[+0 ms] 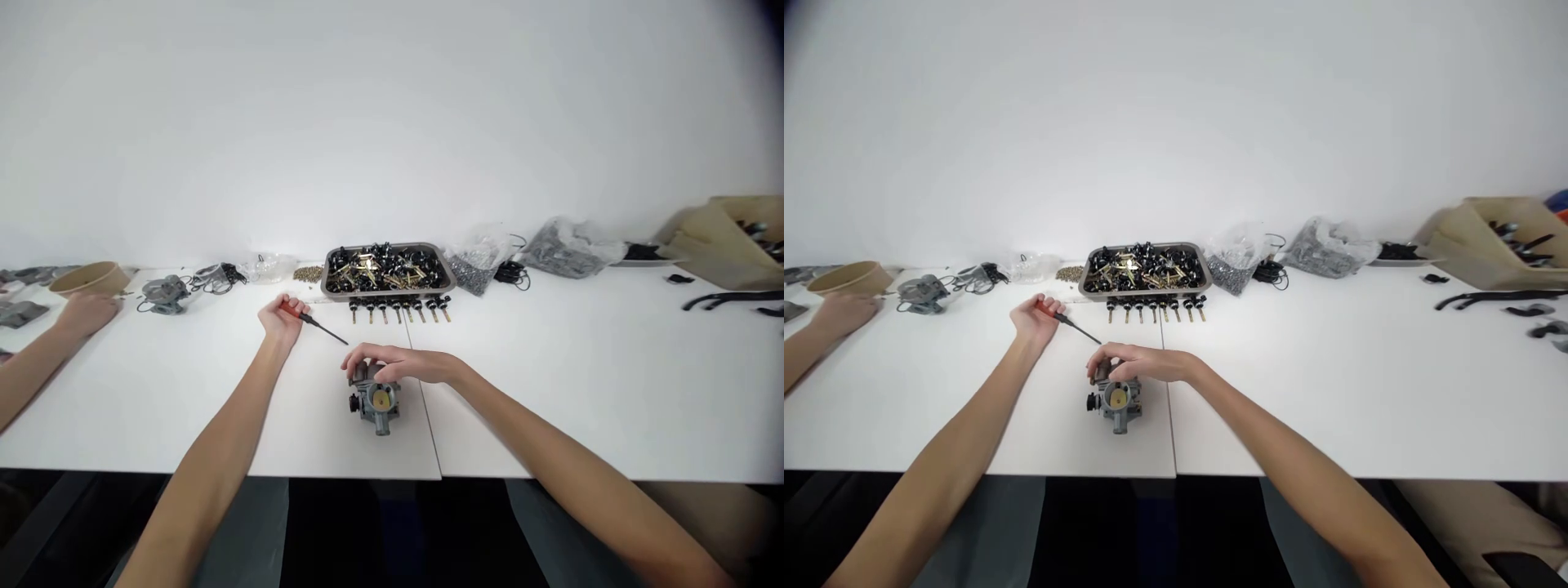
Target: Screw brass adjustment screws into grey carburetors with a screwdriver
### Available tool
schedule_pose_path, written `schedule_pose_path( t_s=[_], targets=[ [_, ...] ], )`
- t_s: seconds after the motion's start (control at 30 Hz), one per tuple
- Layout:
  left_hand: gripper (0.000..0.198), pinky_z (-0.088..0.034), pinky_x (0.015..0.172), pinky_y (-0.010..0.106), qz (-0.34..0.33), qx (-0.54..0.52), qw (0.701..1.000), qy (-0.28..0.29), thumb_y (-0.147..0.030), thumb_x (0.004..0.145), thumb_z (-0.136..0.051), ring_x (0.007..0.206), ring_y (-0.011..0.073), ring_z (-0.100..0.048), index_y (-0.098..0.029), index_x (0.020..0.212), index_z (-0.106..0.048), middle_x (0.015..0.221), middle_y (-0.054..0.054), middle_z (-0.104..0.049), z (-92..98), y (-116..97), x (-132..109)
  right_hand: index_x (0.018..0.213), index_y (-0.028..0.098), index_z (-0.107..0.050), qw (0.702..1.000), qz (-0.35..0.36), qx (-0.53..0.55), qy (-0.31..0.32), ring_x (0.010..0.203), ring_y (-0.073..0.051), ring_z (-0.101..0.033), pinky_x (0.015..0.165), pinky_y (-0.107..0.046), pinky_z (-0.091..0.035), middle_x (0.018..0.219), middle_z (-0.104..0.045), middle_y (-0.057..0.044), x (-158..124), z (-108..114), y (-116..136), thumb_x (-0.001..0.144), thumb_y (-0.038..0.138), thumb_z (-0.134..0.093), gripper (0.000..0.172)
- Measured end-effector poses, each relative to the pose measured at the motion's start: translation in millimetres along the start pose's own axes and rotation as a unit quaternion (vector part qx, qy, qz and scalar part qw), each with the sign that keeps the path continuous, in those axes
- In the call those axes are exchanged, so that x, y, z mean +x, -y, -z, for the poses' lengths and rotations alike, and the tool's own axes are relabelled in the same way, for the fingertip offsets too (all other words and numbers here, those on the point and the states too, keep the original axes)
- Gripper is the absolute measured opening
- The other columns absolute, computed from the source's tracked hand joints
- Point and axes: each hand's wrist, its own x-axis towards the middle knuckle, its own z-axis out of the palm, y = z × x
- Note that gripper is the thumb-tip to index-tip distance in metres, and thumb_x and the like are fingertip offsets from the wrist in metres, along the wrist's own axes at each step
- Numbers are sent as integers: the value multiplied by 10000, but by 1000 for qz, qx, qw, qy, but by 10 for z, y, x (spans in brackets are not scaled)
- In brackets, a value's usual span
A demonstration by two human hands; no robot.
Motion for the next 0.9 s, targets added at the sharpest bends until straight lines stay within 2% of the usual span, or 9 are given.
schedule_pose_path(
  t_s=[0.07,0.17,0.27,0.37,0.47,0.6,0.7,0.8,0.9],
  targets=[
    [117,-373,526,267,11,2,1000,13,-187,724,-469,474,114,-399,-163,617,-430,550,-5,-374,45,-13,14,1245,212,-528,998,-19,-41,-41,1185,-227,-446,963,-382,-404,1353,-458,-95,-83,1,146,906,437,-477,410],
    [102,-374,540,276,17,2,1000,22,-189,717,-479,488,120,-409,-162,627,-438,558,0,-384,99,-51,38,1257,254,-523,983,-31,-154,-98,1261,-236,-396,1054,-410,-354,1329,-456,-62,-236,-138,374,884,510,-570,454],
    [94,-384,557,290,25,0,999,23,-188,714,-487,501,126,-417,-164,635,-443,560,6,-394,124,-77,49,1213,247,-529,951,-89,-273,-110,1125,-238,-484,919,-389,-463,1256,-467,-64,-325,-426,484,799,498,-705,515],
    [90,-384,558,289,29,-3,999,22,-185,712,-494,502,123,-411,-162,640,-446,558,4,-389,120,-92,35,1035,171,-560,888,-73,-429,-146,1061,-240,-498,894,-390,-469,1168,-480,-92,-313,-694,456,824,300,-708,289],
    [87,-381,553,281,30,-4,999,25,-179,715,-494,499,116,-408,-159,645,-445,561,-3,-378,103,-115,1,962,156,-549,868,-55,-465,-166,970,-202,-534,833,-345,-486,1131,-496,-89,-282,-806,407,883,228,-640,140],
    [100,-387,550,278,39,4,999,31,-175,724,-495,497,115,-414,-159,647,-433,567,-8,-373,83,-151,-38,934,165,-555,870,-70,-459,-164,833,-167,-561,689,-301,-479,1100,-529,-67,-399,-768,447,853,149,-626,109],
    [101,-389,544,273,47,8,998,34,-168,723,-504,496,110,-413,-160,652,-433,575,-10,-374,76,-162,-58,966,169,-568,862,-84,-464,-184,846,-178,-574,675,-299,-470,1087,-539,-70,-660,-691,515,813,89,-603,175],
    [108,-392,536,269,53,3,998,37,-173,724,-513,499,107,-414,-161,650,-436,583,-8,-375,78,-167,-74,1083,186,-559,839,-108,-475,-242,865,-190,-579,655,-296,-467,1138,-534,-96,-1040,-574,561,836,85,-549,267],
    [107,-400,528,278,59,-4,998,36,-178,725,-522,496,114,-420,-165,650,-447,575,-4,-382,86,-176,-77,1062,196,-564,798,-159,-495,-306,708,-157,-549,615,-308,-456,1131,-541,-114,-1515,-381,531,865,105,-479,233]
  ],
)
